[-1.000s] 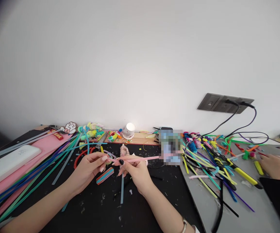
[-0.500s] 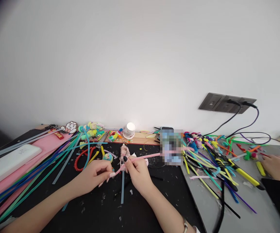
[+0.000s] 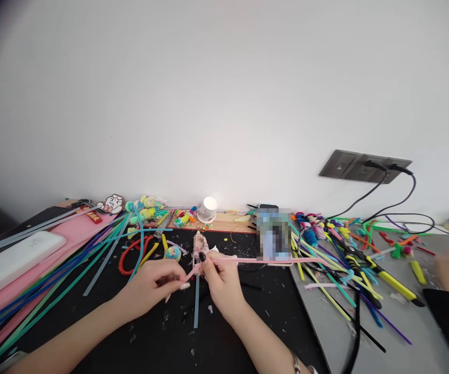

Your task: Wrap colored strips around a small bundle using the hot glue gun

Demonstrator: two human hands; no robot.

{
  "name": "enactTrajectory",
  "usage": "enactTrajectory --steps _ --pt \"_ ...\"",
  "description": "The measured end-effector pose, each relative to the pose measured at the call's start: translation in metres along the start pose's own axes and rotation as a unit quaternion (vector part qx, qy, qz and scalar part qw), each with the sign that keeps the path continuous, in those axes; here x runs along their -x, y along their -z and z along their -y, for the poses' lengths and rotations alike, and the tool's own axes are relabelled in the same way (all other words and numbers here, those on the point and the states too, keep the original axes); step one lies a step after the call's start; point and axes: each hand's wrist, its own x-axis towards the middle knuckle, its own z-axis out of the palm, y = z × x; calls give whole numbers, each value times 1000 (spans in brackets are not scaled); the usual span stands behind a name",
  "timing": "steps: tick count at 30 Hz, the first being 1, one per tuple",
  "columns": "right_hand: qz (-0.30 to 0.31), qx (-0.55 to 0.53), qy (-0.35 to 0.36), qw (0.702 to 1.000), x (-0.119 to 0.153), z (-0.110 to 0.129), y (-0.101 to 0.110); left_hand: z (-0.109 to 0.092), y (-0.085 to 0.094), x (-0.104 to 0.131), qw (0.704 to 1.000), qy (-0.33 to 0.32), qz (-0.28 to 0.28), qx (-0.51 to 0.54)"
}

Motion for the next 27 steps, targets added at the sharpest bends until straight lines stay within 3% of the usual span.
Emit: enactTrajectory --steps 4,7,13,19,27 --pt "-28 -10 -8 1000 1 2 -1 4 3 -1 993 -8 -119 25" --pt "-27 0 -9 1000 1 4 -3 5 4 1 984 -26 -172 25" --pt "-30 -4 -3 1000 1 4 -4 3 3 2 982 -43 -185 2" --pt "-1 -6 -12 1000 3 -3 -6 0 5 0 977 31 -211 24" --pt "3 6 0 1000 2 -2 -4 -4 7 2 985 19 -166 34"
